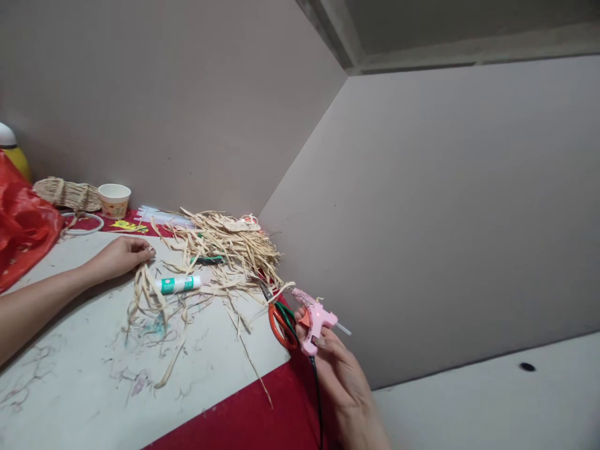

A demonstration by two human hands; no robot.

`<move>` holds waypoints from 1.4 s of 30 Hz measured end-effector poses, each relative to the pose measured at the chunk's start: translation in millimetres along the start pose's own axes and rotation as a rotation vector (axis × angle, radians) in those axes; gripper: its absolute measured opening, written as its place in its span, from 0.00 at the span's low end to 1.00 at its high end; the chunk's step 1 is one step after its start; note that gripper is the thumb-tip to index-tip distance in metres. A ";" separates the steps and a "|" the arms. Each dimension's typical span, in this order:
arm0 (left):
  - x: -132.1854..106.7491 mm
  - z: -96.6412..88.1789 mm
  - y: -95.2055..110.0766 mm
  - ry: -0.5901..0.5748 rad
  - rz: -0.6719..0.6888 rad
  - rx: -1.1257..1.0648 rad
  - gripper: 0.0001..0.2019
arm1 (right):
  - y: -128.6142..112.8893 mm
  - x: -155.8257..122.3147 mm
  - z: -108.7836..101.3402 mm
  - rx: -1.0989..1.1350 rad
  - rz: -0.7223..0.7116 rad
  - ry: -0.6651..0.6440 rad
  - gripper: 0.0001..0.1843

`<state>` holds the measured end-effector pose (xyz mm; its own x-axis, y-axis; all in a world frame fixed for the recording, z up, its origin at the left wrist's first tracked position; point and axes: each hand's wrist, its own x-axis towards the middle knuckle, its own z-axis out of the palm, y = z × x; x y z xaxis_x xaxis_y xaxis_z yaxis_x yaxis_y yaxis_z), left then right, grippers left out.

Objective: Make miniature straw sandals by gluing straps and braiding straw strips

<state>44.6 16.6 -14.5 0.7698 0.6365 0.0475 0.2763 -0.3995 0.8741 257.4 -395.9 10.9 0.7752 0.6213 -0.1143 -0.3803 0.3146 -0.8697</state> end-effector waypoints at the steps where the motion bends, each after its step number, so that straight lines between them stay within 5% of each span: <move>1: -0.5 -0.2 1.5 0.003 -0.007 0.006 0.20 | 0.3 -1.2 1.1 -0.002 -0.009 -0.011 0.22; 20: -3.9 -0.2 5.7 0.010 -0.027 0.000 0.21 | 16.6 -3.0 -0.7 -0.004 -0.136 0.103 0.25; 25: -5.3 -0.7 6.9 0.026 -0.025 -0.010 0.22 | 20.8 3.2 -1.3 -0.012 -0.094 0.129 0.13; 31: -5.3 -0.9 8.7 0.024 -0.027 0.000 0.21 | 21.8 2.6 4.6 0.026 -0.059 0.128 0.20; 42: -2.4 -0.3 2.9 0.030 -0.016 0.055 0.20 | 24.4 6.1 20.9 0.111 0.182 0.095 0.15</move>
<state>43.4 14.1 -11.9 0.7478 0.6622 0.0487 0.3206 -0.4244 0.8468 242.3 -369.4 -0.9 0.7308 0.6065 -0.3133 -0.5673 0.2843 -0.7729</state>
